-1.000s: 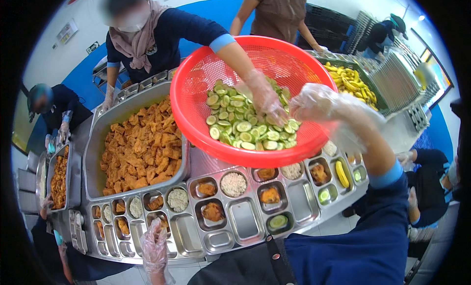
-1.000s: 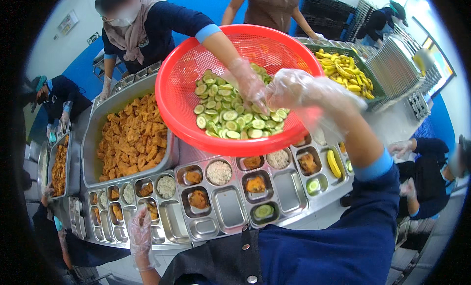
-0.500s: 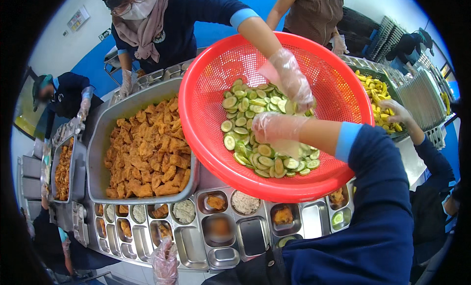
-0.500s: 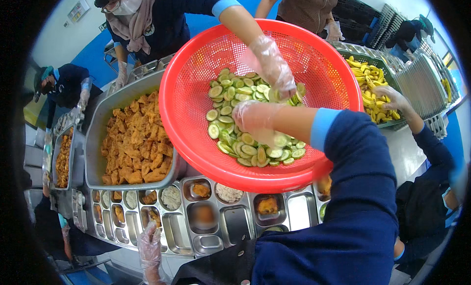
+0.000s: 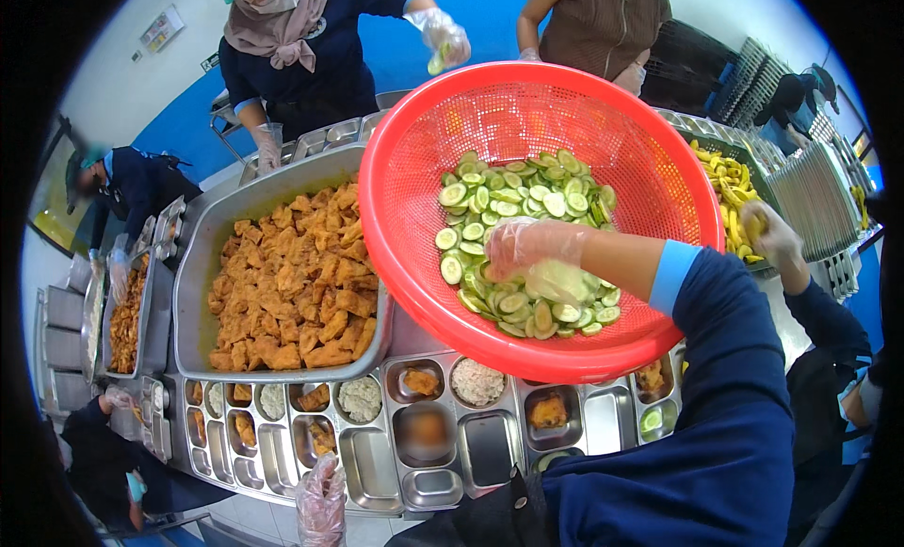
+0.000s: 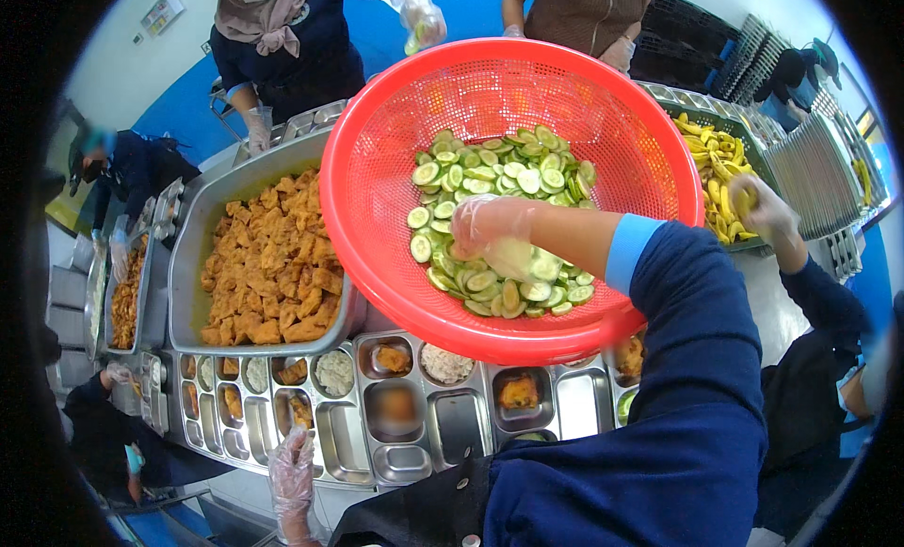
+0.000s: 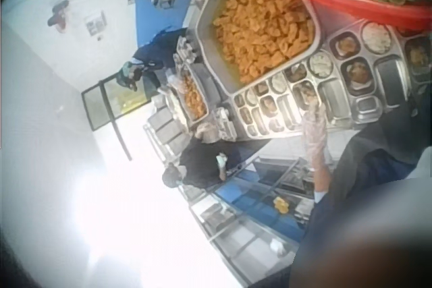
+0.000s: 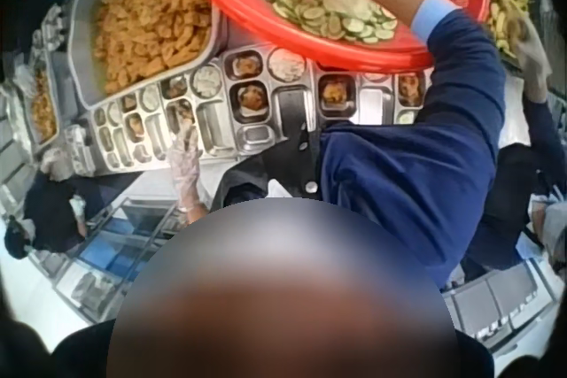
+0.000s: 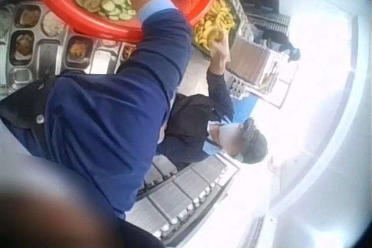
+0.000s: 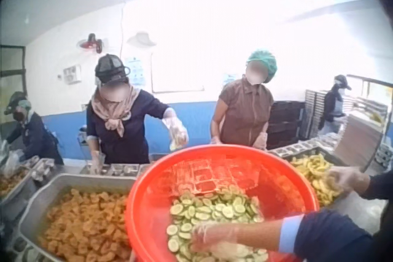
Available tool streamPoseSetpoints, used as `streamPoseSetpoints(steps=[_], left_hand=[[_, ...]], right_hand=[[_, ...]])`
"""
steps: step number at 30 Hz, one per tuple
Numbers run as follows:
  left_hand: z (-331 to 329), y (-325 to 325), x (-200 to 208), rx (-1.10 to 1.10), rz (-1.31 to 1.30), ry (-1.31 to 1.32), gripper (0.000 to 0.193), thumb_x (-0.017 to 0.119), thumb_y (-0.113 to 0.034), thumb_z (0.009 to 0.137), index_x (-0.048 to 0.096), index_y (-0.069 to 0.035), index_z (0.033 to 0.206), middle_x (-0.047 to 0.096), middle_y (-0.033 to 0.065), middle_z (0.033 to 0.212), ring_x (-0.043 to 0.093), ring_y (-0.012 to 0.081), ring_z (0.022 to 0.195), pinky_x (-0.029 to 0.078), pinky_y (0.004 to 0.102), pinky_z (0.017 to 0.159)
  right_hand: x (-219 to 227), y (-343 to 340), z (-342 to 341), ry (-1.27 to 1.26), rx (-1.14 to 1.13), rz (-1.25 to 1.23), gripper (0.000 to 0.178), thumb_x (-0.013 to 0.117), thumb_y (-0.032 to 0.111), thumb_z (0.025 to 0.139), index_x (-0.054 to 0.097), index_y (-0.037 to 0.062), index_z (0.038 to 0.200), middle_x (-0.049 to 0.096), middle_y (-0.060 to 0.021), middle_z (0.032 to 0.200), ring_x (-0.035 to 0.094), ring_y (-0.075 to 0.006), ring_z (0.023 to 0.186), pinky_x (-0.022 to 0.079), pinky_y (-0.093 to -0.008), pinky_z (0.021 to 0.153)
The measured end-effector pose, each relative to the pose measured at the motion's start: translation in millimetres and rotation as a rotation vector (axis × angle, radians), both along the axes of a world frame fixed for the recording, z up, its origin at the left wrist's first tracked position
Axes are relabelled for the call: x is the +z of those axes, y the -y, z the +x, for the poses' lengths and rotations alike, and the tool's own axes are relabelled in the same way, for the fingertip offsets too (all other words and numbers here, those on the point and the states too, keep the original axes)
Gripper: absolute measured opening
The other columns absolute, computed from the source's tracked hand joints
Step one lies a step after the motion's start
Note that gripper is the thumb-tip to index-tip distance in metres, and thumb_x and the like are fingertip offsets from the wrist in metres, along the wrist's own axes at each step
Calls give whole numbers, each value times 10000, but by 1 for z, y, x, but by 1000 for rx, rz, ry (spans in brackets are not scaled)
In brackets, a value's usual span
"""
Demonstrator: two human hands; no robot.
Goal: The person assembles meal trays by placing sliced cucumbers, bananas, and cooked chicken pieces into compartmentalized metal trays. The person repeatedly picks items from large containers and arranges them into individual tray sections.
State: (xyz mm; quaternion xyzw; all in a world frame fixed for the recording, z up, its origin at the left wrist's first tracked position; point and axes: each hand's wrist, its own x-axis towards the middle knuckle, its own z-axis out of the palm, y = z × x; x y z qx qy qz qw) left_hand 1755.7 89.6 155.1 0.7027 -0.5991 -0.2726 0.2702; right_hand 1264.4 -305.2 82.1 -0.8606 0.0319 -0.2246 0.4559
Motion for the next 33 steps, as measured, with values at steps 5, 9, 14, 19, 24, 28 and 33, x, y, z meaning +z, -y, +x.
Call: streamPoseSetpoints(steps=[5, 9, 14, 19, 24, 28, 33], left_hand=[[16, -17, 14, 104, 273, -166, 369, 677, -177, 982, 652, -7, 1309, 715, 180, 1129, 703, 253, 989, 563, 403, 871], [40, -28, -2, -306, -95, 501, 406, 631, -113, 957, 624, -23, 1353, 656, 206, 1308, 635, 338, 1205, 487, 444, 1055], [46, -21, -33, -18, -39, -213, 352, 661, -143, 970, 659, -7, 1295, 704, 181, 1242, 690, 315, 1117, 537, 390, 983], [47, -11, -28, -121, 16, -202, 356, 688, -156, 970, 668, -11, 1294, 724, 162, 1217, 708, 254, 1059, 545, 380, 932], [55, -9, -25, -86, 36, -191, 340, 681, -169, 984, 678, 0, 1279, 729, 164, 1201, 698, 239, 1081, 540, 364, 954], [60, -1, -20, -13, 1, -153, 323, 667, -177, 1002, 687, 29, 1250, 735, 172, 1195, 702, 250, 1075, 530, 357, 983], [36, 9, -8, 76, 32, -233, 341, 664, -195, 1011, 680, 59, 1238, 751, 172, 1138, 698, 239, 1077, 532, 352, 961]], right_hand=[[114, -59, 34, 80, -312, -293, 259, 731, 254, 878, 687, 31, 753, 719, -97, 765, 686, -242, 674, 544, -357, 582], [236, -150, 103, -613, -964, -546, 249, 657, 244, 962, 722, 28, 1066, 705, -195, 799, 733, -297, 746, 574, -393, 666], [188, -311, 181, -286, -382, -325, 491, 667, 21, 794, 629, 16, 1283, 644, -129, 1065, 659, -271, 1015, 538, -412, 862], [76, -363, 242, -882, -183, -231, 212, 567, 126, 921, 611, 21, 1101, 661, -173, 951, 687, -350, 927, 535, -467, 816], [140, -352, 207, -506, -516, -59, 170, 590, 169, 961, 646, 17, 1011, 703, -174, 926, 695, -380, 905, 552, -456, 799], [239, -297, 79, -143, -691, -386, 354, 646, 0, 817, 656, 52, 1166, 635, -146, 1150, 613, -314, 1089, 491, -403, 938], [147, -90, -40, -876, -755, -1154, 232, 670, 128, 767, 700, 77, 992, 624, -82, 764, 625, -299, 671, 524, -468, 598]])
